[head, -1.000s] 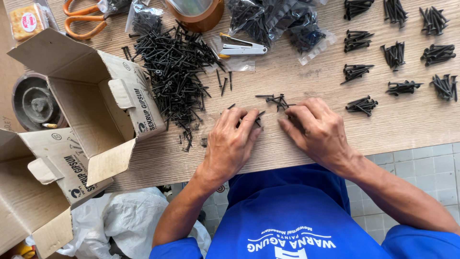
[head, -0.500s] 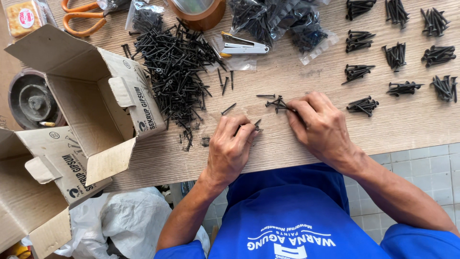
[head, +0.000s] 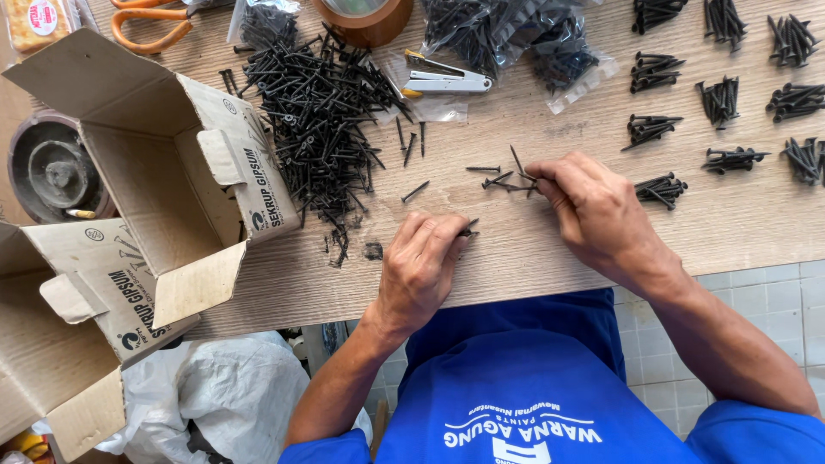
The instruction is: The person sorts black nails on a wooden table, picking them up from a large pile and arranging them into smaller, organized groups. The person uses both hands to handle the nails, occasionally moving them between different piles on the table surface.
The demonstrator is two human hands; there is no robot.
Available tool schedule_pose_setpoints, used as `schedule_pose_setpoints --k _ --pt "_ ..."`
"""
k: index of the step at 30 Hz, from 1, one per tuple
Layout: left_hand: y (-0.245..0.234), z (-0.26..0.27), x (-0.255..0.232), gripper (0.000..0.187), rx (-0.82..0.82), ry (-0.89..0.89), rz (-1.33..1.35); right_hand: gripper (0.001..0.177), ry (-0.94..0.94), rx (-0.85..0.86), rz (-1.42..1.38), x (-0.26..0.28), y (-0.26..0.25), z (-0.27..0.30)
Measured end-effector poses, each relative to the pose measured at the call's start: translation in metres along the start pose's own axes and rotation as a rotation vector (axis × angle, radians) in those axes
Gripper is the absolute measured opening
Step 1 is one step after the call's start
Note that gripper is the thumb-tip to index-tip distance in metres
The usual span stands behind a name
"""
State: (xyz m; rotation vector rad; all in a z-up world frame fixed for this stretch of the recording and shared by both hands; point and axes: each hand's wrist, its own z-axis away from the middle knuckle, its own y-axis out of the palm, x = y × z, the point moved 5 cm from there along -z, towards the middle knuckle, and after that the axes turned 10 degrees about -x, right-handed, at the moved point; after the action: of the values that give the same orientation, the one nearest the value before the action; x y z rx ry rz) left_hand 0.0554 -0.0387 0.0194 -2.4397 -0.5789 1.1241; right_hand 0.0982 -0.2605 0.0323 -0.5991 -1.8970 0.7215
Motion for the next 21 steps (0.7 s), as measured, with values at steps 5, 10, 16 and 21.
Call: schedule_pose_setpoints --k 5,10,16,21 --pt "-0.007 -0.005 -0.003 0.028 -0.001 -0.024 0.074 0.011 -0.042 -0.061 -0.07 0.013 0.008 0.008" --pt "-0.008 -0.008 -0.009 0.036 0.03 -0.016 0.13 0.012 -0.079 -0.092 -0.147 0.033 0.025 0.014" --pt "-0.014 -0.007 -0.011 0.035 0.074 0.044 0.133 0.011 -0.271 -0.055 0.043 0.04 0.03 0.013" --pt "-0.02 -0.006 -0.013 0.032 0.091 0.083 0.134 0.013 -0.298 -0.056 0.068 0.042 0.03 0.017"
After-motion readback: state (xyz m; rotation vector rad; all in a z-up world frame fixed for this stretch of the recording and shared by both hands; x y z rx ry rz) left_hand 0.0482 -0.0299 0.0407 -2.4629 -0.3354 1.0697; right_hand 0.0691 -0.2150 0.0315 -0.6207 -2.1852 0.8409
